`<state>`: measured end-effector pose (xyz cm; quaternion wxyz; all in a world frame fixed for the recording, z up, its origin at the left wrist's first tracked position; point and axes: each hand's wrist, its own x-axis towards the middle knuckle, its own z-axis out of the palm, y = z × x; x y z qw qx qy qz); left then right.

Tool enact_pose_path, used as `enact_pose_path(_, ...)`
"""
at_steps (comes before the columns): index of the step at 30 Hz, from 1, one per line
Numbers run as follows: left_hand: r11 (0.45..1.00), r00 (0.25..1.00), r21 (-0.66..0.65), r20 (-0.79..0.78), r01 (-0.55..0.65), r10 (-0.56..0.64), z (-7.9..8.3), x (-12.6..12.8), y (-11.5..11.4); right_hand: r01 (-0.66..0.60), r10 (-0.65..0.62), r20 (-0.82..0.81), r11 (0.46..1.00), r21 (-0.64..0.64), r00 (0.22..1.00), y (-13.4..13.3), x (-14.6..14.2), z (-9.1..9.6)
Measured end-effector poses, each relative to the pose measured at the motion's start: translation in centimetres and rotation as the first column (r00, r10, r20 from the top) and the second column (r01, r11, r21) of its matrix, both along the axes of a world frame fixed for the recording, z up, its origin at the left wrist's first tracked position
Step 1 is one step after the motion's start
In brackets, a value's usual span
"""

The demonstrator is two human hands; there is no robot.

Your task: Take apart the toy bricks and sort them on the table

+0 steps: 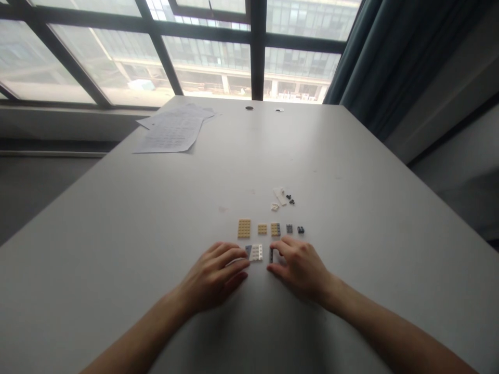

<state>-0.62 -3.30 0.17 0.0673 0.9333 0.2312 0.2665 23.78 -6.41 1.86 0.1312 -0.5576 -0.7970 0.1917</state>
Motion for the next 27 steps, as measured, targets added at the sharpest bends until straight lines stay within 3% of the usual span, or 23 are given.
enact_pose_path(8,0.983,0.970,0.039,0.177,-0.178,0.168,0.0,-2.0,0.7,-0.168,0.160,0.085,0.982,0.091,0.983,1.6,-4.6,1.4)
enact_pose_path(14,0.981,0.976,-0.027,0.098,-0.193,0.195,0.2,-2.4,1.4,-0.195,0.184,0.208,0.980,0.034,0.961,3.1,-6.9,1.5)
enact_pose_path(20,0.985,0.986,-0.054,0.013,-0.165,0.166,-0.2,-2.7,1.9,-0.183,0.174,0.200,0.983,0.023,0.964,2.8,-5.9,1.7)
enact_pose_path(27,0.978,0.976,-0.078,-0.117,-0.193,0.184,-0.3,-2.0,1.6,-0.077,0.072,0.074,0.995,0.059,0.995,1.2,-1.9,0.3)
